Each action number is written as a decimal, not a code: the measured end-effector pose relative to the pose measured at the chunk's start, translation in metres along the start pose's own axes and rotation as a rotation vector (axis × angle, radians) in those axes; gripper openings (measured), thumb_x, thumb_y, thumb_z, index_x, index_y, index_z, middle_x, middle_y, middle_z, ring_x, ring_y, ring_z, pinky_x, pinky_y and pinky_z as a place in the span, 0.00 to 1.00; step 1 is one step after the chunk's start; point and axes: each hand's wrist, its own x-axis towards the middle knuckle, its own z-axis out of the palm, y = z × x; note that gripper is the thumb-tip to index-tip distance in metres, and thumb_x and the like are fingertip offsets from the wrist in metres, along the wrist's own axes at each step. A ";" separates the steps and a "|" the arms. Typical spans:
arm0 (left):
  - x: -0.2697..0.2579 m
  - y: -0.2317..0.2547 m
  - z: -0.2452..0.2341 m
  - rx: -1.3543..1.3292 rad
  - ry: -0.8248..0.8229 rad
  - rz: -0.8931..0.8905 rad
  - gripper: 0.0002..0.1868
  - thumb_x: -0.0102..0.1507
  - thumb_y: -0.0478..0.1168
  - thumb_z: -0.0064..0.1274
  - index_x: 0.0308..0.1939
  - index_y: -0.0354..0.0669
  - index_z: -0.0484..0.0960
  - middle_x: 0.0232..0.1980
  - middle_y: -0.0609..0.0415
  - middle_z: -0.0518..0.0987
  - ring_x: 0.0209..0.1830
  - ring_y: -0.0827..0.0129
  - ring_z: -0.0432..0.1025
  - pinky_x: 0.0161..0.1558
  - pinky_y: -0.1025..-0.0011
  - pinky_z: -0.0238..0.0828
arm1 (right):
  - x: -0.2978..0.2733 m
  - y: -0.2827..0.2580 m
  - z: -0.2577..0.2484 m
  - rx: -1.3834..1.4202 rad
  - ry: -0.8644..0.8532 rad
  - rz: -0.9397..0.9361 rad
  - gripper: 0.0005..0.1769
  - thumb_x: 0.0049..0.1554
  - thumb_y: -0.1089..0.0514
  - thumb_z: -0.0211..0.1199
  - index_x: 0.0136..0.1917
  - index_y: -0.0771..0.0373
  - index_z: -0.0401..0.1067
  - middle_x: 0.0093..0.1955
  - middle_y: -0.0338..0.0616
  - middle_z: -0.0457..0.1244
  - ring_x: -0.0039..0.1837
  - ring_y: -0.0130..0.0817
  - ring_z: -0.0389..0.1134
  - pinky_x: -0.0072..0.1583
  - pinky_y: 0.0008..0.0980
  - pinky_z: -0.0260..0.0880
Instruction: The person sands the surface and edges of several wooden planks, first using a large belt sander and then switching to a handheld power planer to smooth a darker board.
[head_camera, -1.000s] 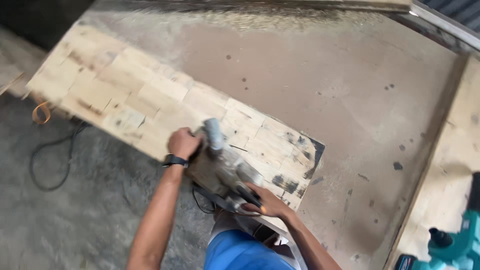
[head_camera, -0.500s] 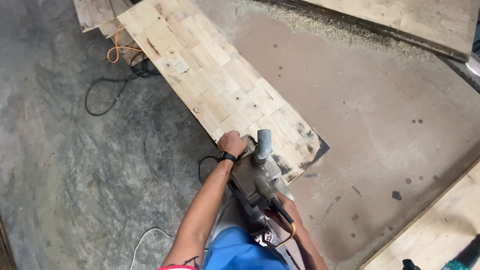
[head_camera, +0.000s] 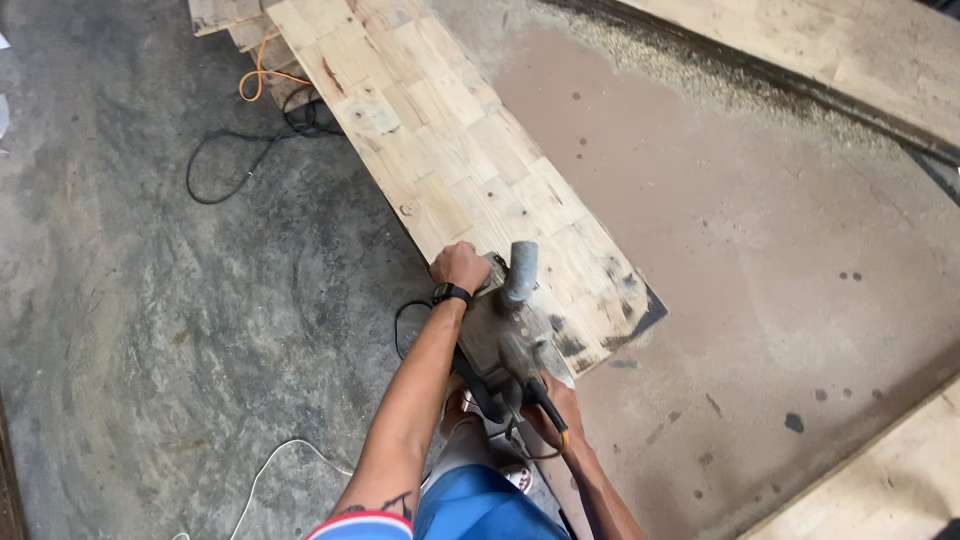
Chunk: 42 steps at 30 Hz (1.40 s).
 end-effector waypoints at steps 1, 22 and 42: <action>0.011 -0.004 -0.006 -0.002 0.009 0.002 0.15 0.59 0.40 0.51 0.18 0.49 0.66 0.22 0.52 0.67 0.22 0.55 0.57 0.28 0.52 0.49 | 0.009 -0.011 -0.003 -0.001 0.003 -0.008 0.17 0.44 0.44 0.63 0.40 0.58 0.69 0.40 0.50 0.70 0.42 0.49 0.70 0.42 0.44 0.62; 0.374 -0.089 -0.200 0.029 -0.019 -0.213 0.19 0.55 0.47 0.53 0.42 0.40 0.88 0.44 0.36 0.85 0.52 0.37 0.78 0.47 0.44 0.78 | 0.354 -0.277 0.051 0.142 -0.184 0.112 0.17 0.39 0.47 0.68 0.41 0.55 0.71 0.40 0.55 0.68 0.51 0.60 0.71 0.48 0.52 0.66; 0.613 -0.189 -0.244 0.215 0.462 0.009 0.09 0.53 0.42 0.63 0.31 0.46 0.78 0.28 0.45 0.80 0.28 0.39 0.77 0.23 0.46 0.73 | 0.555 -0.374 0.095 0.064 -0.187 -0.166 0.15 0.41 0.49 0.60 0.37 0.58 0.64 0.35 0.42 0.63 0.36 0.38 0.62 0.40 0.41 0.61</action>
